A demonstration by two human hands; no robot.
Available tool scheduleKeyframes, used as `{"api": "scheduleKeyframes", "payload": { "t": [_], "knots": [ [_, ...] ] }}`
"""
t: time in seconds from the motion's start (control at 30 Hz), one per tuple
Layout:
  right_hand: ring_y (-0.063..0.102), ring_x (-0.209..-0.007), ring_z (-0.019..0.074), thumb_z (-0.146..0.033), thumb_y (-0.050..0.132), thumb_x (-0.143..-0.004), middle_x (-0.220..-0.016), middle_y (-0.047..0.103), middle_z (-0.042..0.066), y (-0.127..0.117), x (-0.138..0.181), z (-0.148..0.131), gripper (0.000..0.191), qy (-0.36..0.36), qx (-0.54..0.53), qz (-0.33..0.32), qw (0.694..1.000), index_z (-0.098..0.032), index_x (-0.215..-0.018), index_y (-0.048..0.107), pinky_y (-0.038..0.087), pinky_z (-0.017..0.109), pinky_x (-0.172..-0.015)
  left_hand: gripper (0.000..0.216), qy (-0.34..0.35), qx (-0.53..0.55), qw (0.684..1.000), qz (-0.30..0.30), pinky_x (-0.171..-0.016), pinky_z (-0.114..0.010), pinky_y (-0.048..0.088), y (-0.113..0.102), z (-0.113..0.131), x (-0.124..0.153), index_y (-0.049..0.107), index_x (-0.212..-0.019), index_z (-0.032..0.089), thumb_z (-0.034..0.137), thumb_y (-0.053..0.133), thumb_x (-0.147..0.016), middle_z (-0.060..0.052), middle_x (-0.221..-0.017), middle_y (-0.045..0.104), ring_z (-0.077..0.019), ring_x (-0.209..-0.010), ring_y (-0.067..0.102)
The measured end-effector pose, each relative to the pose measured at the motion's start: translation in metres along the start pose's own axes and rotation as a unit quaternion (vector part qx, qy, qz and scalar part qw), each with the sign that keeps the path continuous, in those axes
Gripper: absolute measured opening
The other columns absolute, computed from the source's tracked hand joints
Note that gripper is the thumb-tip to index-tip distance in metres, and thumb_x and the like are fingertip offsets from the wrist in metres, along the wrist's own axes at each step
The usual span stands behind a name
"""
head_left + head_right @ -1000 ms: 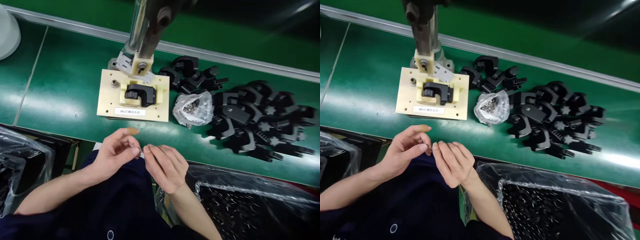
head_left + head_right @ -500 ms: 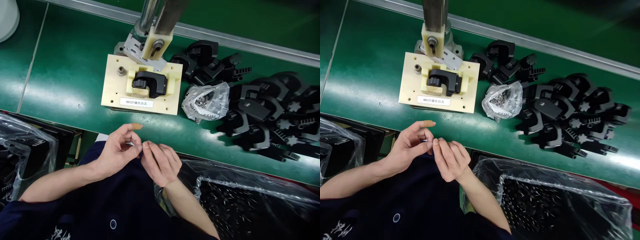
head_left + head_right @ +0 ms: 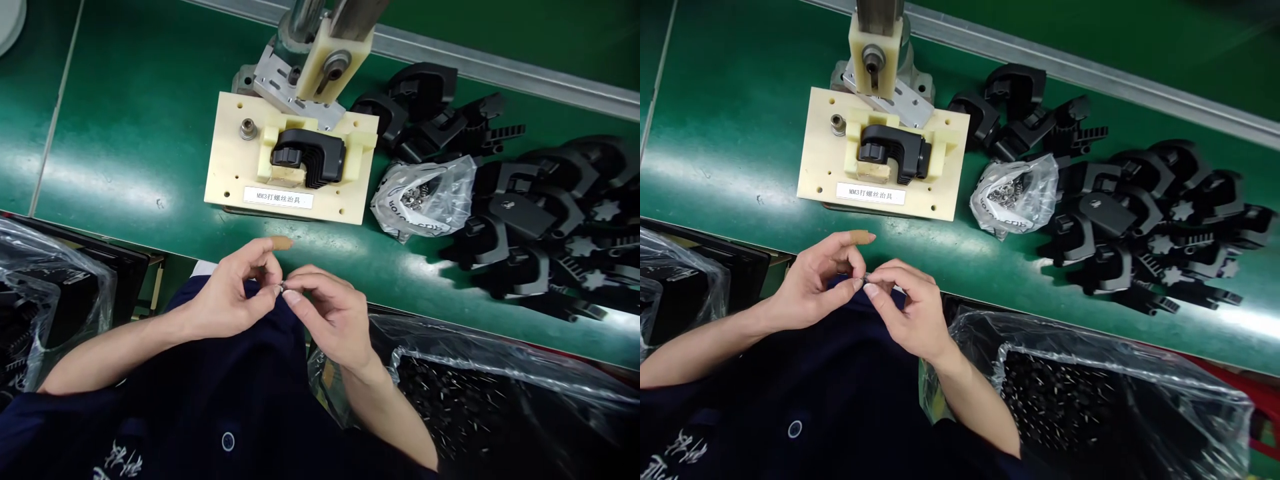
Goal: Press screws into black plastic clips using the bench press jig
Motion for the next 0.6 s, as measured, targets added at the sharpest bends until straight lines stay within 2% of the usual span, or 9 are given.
{"api": "scheduleKeyframes", "payload": {
  "t": [0.1,0.2,0.3,0.37,0.5,0.6],
  "knots": [
    [0.053,-0.058,0.0093,-0.014,0.062,-0.085,-0.071,0.060,-0.001,0.002,-0.002,0.000,0.006,0.015,-0.002,-0.029,0.999,-0.019,-0.082,0.061,0.047,0.023,-0.055,0.044,0.066,-0.108,0.991,-0.044,-0.061,-0.021,0.046,0.003,0.010,0.003,0.051,-0.123,0.018,0.006,0.051,-0.080,0.003,-0.072,0.054,-0.0087,-0.063,0.051],
    [0.052,-0.056,0.0080,-0.013,0.060,-0.086,-0.070,0.060,-0.001,0.005,-0.004,-0.002,0.008,0.012,0.017,-0.066,0.998,-0.018,-0.080,0.062,0.046,0.023,-0.054,0.038,0.135,-0.208,0.965,-0.084,-0.063,-0.024,0.045,0.005,0.019,0.006,0.055,-0.115,0.018,0.004,0.049,-0.080,0.003,-0.070,0.053,-0.0102,-0.064,0.050],
    [0.053,-0.054,0.0074,-0.012,0.060,-0.086,-0.066,0.060,-0.003,0.008,-0.007,-0.008,0.009,-0.013,0.055,-0.095,0.994,-0.018,-0.081,0.064,0.047,0.022,-0.053,0.034,0.184,-0.261,0.940,-0.116,-0.066,-0.026,0.048,0.008,0.026,0.008,0.056,-0.108,0.017,0.001,0.045,-0.081,0.002,-0.071,0.055,-0.0113,-0.064,0.049],
    [0.057,-0.057,0.0086,-0.011,0.059,-0.086,-0.065,0.061,-0.003,0.010,-0.008,-0.013,0.011,-0.040,0.100,-0.097,0.989,-0.019,-0.081,0.065,0.050,0.023,-0.055,0.040,0.201,-0.291,0.927,-0.127,-0.068,-0.028,0.050,0.008,0.028,0.009,0.054,-0.115,0.017,0.000,0.043,-0.081,0.000,-0.077,0.060,-0.0123,-0.065,0.050],
    [0.065,-0.071,0.0121,-0.010,0.059,-0.087,-0.078,0.067,0.000,0.012,-0.012,-0.017,0.013,-0.083,0.174,-0.056,0.980,-0.019,-0.081,0.065,0.056,0.026,-0.063,0.045,0.227,-0.351,0.903,-0.103,-0.071,-0.030,0.053,0.000,0.032,0.006,0.052,-0.124,0.016,0.000,0.042,-0.084,-0.005,-0.090,0.067,-0.0141,-0.072,0.056],
    [0.066,-0.073,0.0136,-0.010,0.062,-0.086,-0.081,0.068,0.002,0.004,-0.026,-0.021,0.011,-0.153,0.226,0.049,0.961,-0.020,-0.084,0.066,0.056,0.028,-0.062,0.035,0.247,-0.353,0.902,-0.015,-0.072,-0.030,0.055,-0.018,0.041,-0.002,0.057,-0.119,0.015,0.005,0.047,-0.087,-0.005,-0.087,0.066,-0.0149,-0.076,0.060]
  ]
}}
Point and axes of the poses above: each hand's wrist, its own x-axis away from the middle knuckle, its own y-axis out of the palm, z = x × y, the point moved 7 cm from there along -x, towards the middle knuckle
